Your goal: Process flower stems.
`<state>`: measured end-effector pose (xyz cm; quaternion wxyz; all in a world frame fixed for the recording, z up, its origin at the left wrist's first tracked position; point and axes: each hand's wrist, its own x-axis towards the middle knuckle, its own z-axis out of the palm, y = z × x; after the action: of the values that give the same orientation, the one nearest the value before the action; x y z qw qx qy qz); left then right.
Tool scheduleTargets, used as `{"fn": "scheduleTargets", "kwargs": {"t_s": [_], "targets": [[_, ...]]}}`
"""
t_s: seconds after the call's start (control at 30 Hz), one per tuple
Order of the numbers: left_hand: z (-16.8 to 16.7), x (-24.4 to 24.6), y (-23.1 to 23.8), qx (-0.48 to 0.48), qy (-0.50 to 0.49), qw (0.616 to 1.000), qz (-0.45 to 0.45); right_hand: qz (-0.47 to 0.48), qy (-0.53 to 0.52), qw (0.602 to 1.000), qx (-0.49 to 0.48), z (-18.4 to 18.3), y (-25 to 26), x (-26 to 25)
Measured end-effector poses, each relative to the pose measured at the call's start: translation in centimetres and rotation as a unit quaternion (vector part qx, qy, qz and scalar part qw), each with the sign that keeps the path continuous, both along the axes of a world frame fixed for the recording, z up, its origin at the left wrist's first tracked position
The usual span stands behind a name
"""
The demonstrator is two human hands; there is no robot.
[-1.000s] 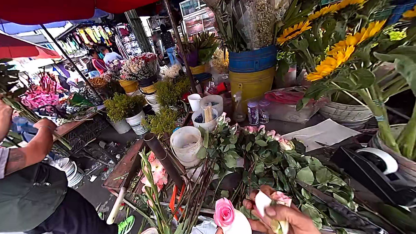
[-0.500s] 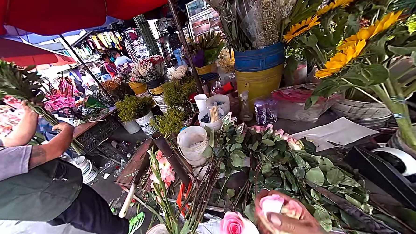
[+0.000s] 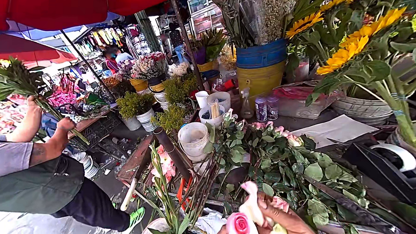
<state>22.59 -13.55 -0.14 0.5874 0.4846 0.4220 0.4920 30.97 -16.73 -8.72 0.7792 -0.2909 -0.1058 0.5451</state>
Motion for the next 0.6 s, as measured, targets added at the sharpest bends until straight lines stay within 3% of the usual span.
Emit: {"fn": "scheduleTargets", "kwargs": {"t_s": [0.07, 0.1, 0.17, 0.27, 0.43, 0.53, 0.6], "targets": [[-1.5, -0.6, 0.3, 0.020, -0.043, 0.999, -0.007, -0.044, 0.077, 0.995, -0.053, 1.1, 0.0, -0.4], [-2.1, -1.0, 0.6, 0.024, -0.066, 0.997, -0.016, -0.075, 0.066, 0.993, -0.055, 0.3, 0.0, -0.5], [-3.0, -1.6, 0.9, 0.021, -0.090, 0.995, -0.032, -0.140, -0.033, 0.988, -0.051, -1.7, 0.2, -0.4], [-4.0, -2.2, 1.1, 0.006, -0.102, 0.995, -0.023, -0.204, -0.251, 0.943, -0.080, 0.5, -0.2, -0.2], [-8.3, -3.6, 2.0, 0.008, -0.130, 0.988, -0.080, -0.174, -0.574, 0.796, -0.081, 1.8, -1.3, -0.8], [-7.7, -3.8, 2.0, 0.013, -0.130, 0.987, -0.089, -0.146, -0.638, 0.751, -0.081, 0.5, -0.8, -1.4], [-7.2, -3.8, 1.9, 0.009, -0.132, 0.988, -0.086, -0.166, -0.620, 0.765, -0.061, -0.8, -0.3, -1.7]]}}
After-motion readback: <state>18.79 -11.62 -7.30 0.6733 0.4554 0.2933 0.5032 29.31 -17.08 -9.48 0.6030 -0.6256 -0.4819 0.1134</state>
